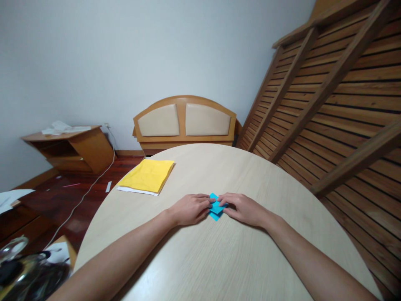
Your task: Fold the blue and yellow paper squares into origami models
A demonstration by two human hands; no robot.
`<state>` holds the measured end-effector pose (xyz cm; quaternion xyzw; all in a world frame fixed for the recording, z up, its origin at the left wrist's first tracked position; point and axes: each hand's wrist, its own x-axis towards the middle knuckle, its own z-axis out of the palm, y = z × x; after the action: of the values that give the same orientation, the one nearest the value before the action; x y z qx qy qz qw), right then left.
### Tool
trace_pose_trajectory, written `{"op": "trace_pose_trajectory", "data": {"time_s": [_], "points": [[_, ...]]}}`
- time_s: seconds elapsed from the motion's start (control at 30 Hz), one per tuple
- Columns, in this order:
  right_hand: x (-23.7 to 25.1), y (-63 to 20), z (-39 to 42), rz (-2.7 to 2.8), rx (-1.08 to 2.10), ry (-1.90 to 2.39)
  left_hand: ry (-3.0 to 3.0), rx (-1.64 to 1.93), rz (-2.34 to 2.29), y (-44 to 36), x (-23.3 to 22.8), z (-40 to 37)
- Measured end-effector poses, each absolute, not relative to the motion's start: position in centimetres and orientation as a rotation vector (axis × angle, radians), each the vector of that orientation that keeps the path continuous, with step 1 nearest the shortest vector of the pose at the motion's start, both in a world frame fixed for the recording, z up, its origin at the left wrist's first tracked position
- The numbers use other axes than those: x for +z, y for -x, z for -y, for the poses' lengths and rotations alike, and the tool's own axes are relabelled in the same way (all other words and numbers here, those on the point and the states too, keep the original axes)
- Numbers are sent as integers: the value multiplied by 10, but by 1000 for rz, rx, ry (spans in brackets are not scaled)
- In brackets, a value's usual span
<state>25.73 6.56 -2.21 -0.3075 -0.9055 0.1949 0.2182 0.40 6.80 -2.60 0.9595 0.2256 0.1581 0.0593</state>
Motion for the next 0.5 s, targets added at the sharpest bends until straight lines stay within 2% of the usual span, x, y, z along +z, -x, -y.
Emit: {"op": "trace_pose_trajectory", "data": {"time_s": [0.5], "points": [[-12,-262,-65,2668,313,808,-2787,522,-662,2,-26,-71]]}}
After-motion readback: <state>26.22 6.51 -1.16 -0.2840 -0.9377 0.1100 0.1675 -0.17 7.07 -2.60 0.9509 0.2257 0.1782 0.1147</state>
